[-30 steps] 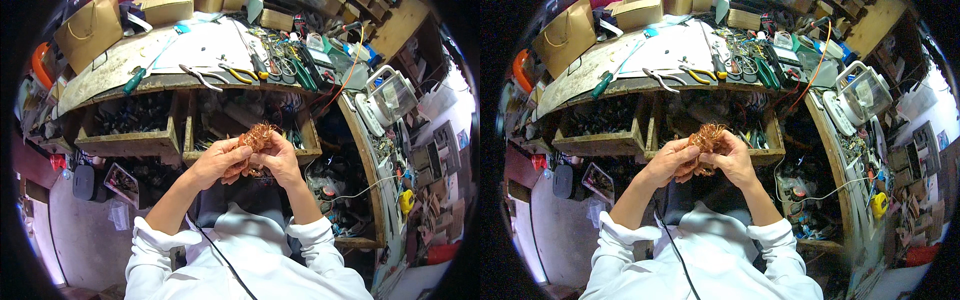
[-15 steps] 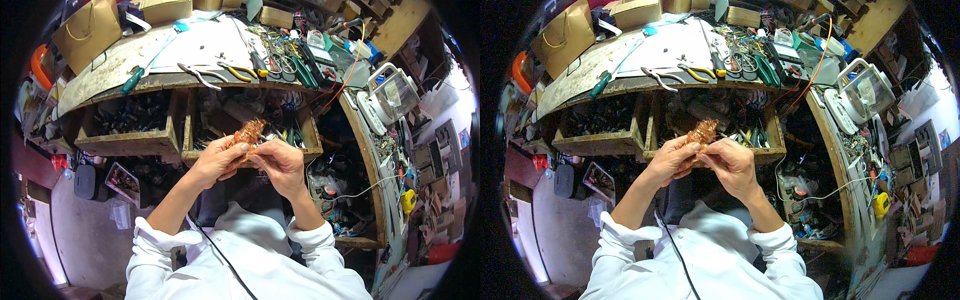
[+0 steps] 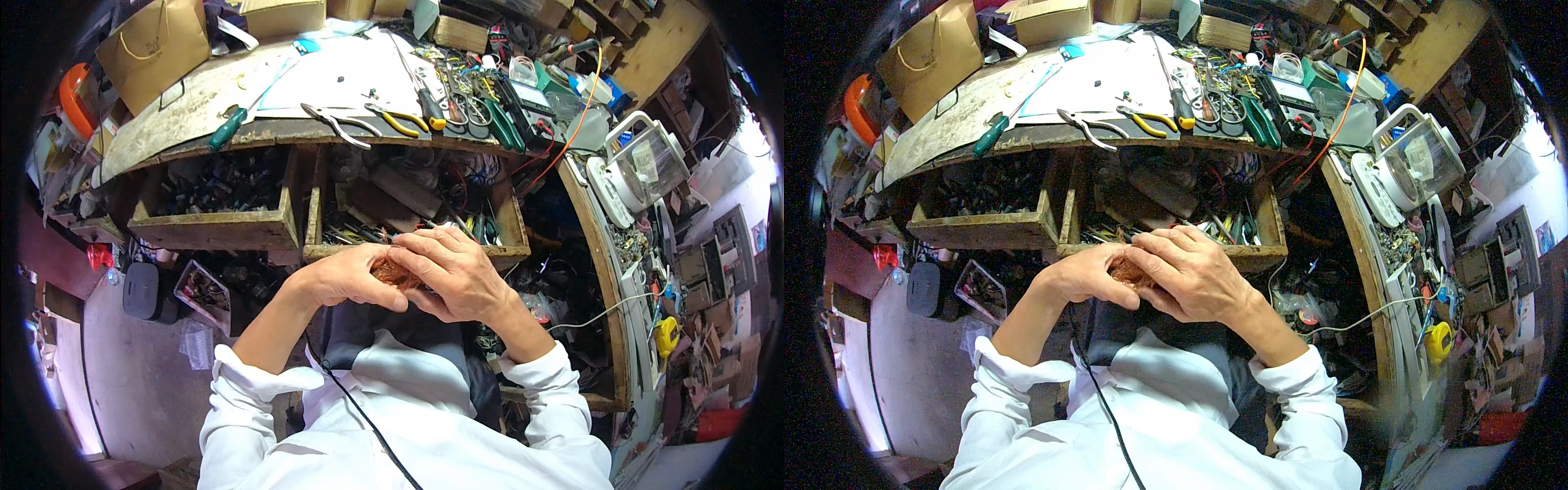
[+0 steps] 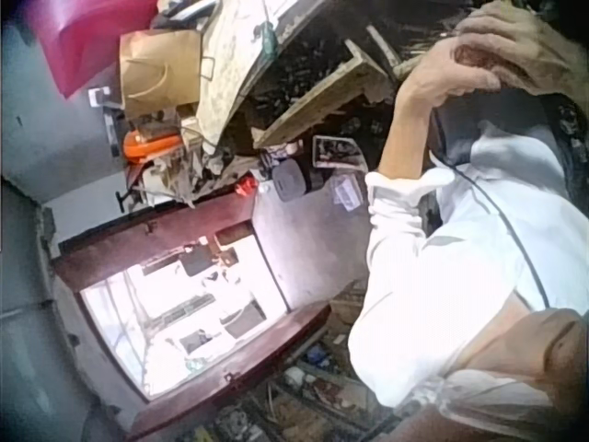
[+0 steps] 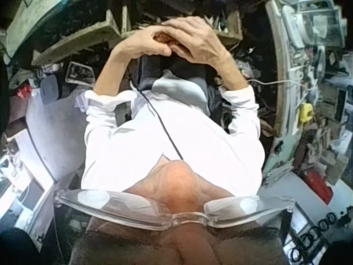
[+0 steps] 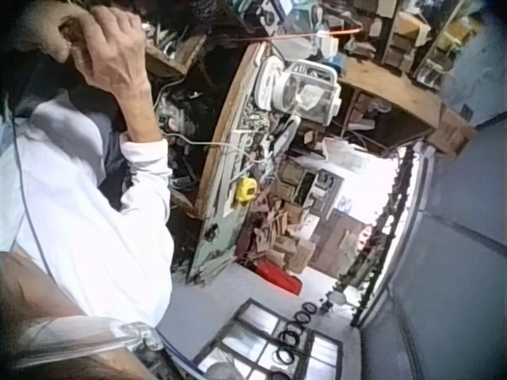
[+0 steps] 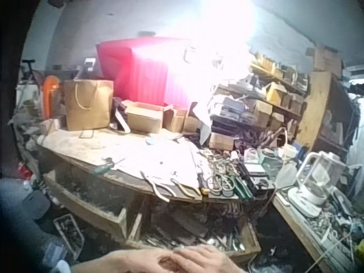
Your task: The person manipulates a small copper-colored component with both hands, then uses pliers to adjust or cut a wire. The work takes place at a cluttered workbench with various tools and parts visible.
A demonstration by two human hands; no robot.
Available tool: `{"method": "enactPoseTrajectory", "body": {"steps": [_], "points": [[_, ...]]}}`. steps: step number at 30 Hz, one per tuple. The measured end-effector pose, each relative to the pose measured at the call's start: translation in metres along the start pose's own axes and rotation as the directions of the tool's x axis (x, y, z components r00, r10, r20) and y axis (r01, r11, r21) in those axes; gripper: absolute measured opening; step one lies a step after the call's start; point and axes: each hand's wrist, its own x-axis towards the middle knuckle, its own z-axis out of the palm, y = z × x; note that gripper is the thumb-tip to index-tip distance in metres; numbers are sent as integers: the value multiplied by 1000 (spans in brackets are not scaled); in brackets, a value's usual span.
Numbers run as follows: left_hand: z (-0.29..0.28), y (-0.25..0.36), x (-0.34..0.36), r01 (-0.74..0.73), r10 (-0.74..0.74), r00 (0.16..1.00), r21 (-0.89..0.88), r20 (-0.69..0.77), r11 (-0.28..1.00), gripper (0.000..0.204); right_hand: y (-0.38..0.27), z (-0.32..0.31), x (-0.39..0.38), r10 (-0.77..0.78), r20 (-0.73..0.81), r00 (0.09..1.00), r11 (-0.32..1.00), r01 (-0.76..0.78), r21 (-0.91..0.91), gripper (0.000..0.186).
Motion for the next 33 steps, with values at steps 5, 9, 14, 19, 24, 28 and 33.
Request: {"method": "enactPoseTrajectory", "body": {"steps": [5,9,14,19,24,28,33], "points": [[5,16,4,36,-48,999,367,24,930,21,-1,0,-7,13,197,980,983,23,-184,61],[3,15,6,182,-212,976,372,43,910,26,-9,1,-10,33,234,972,970,26,-241,56],[5,18,7,135,-153,988,373,20,918,50,-7,7,-17,67,134,989,990,-49,-134,45],[-3,51,4,131,-121,990,158,-71,979,78,-3,-3,-24,134,-6,991,979,-134,-155,46],[-22,58,15,-118,155,912,120,-379,986,61,13,-37,-36,235,-151,960,942,-263,-206,44],[-35,24,23,-85,154,883,172,-443,981,38,35,-79,-43,240,-242,940,887,-314,-339,33],[-35,-4,34,-75,302,867,495,-396,866,21,77,-160,-63,500,-343,796,586,-602,-543,30]]}}
